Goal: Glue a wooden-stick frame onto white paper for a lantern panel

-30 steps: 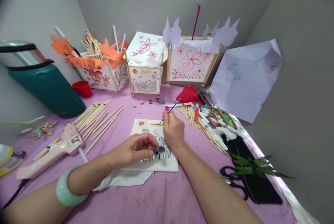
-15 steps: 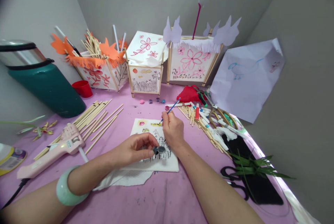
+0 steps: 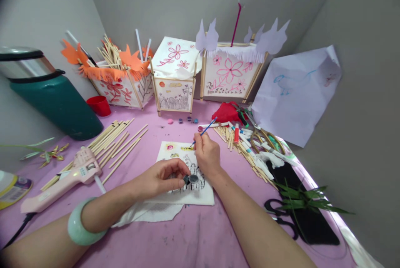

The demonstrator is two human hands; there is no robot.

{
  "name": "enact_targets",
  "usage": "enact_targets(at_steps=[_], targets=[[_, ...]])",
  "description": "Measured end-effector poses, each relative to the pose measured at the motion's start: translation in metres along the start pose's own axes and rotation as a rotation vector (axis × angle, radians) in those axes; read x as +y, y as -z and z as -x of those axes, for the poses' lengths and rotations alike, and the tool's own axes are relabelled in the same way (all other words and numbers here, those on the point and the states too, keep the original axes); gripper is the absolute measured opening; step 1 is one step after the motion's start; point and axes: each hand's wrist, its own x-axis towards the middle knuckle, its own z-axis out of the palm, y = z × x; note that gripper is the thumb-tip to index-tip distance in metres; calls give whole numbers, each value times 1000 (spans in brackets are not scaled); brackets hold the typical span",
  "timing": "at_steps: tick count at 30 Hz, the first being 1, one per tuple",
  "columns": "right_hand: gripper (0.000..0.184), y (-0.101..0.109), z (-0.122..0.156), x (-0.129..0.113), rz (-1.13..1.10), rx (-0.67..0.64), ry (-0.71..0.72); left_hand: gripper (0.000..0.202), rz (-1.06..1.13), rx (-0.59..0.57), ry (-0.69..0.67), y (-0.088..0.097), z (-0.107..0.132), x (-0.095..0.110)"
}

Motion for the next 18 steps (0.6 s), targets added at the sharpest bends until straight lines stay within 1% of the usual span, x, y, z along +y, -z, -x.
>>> enact_targets(at_steps=[18], targets=[[35,2,0,-4,7,-7,9,23,11,-7,-4,0,0,1]])
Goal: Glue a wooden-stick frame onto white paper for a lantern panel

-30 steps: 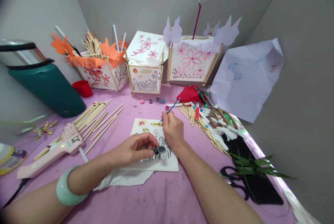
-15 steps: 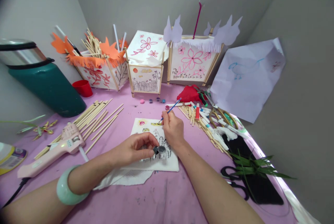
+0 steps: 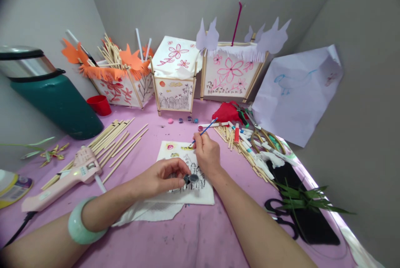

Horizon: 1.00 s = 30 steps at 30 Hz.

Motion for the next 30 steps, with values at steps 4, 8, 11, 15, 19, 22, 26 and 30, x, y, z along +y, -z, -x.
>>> enact_targets(at_steps=[4,8,11,15,19,22,26,30], targets=[[34,0,0,0,-3,1,3,22,4,-2,-11,0,0,-1],[34,0,0,1,-5,-9,1,22,-5,-1,-17,0,0,-2],[36,-1,0,2,-3,-9,0,23,-4,0,-11,0,0,-2],[37,-1,0,2,3,-9,4,24,-16,5,-8,1,0,-2],[36,-1,0,2,-2,-12,4,23,-20,4,-6,0,0,-2],[35,-1,0,2,-9,-18,6,23,-14,3,-5,0,0,-2],[34,0,0,1,-20,-26,7,23,-15,6,-5,0,0,-1],[33,0,0,0,-36,-28,7,23,-17,3,-9,0,0,-2]])
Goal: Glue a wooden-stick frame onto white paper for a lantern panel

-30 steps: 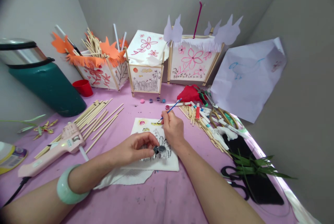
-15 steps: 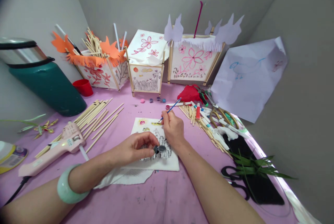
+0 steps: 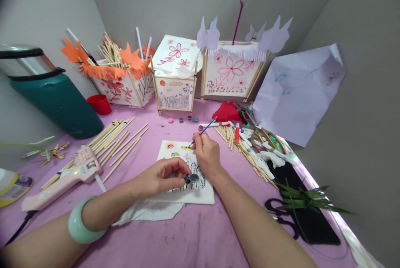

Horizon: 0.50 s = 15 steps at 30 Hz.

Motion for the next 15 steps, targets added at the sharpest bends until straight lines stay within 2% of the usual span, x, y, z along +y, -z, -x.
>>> enact_targets(at_steps=[7,15], targets=[[34,0,0,1,-86,33,-43,24,-4,2,6,-1,0,1],[36,-1,0,1,23,41,-9,25,4,0,9,0,0,0]])
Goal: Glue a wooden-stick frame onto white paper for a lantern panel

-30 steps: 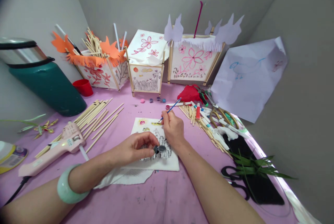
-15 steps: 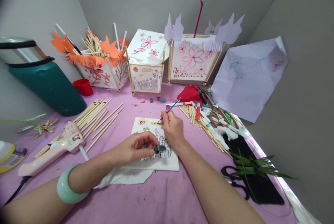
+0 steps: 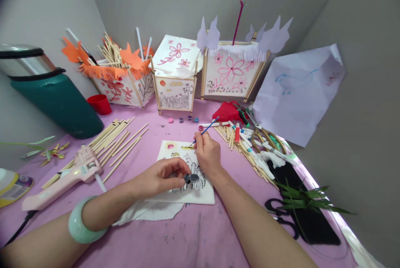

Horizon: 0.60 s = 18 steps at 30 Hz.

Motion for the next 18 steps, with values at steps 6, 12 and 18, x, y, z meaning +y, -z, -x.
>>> enact_targets(at_steps=[6,12,18], targets=[[35,1,-1,-1,-60,-39,-12,23,-10,3,-11,0,0,1],[34,0,0,1,-58,-16,-14,21,12,-6,-13,0,0,0],[36,2,-1,-2,-326,33,-126,22,90,4,4,0,0,0]])
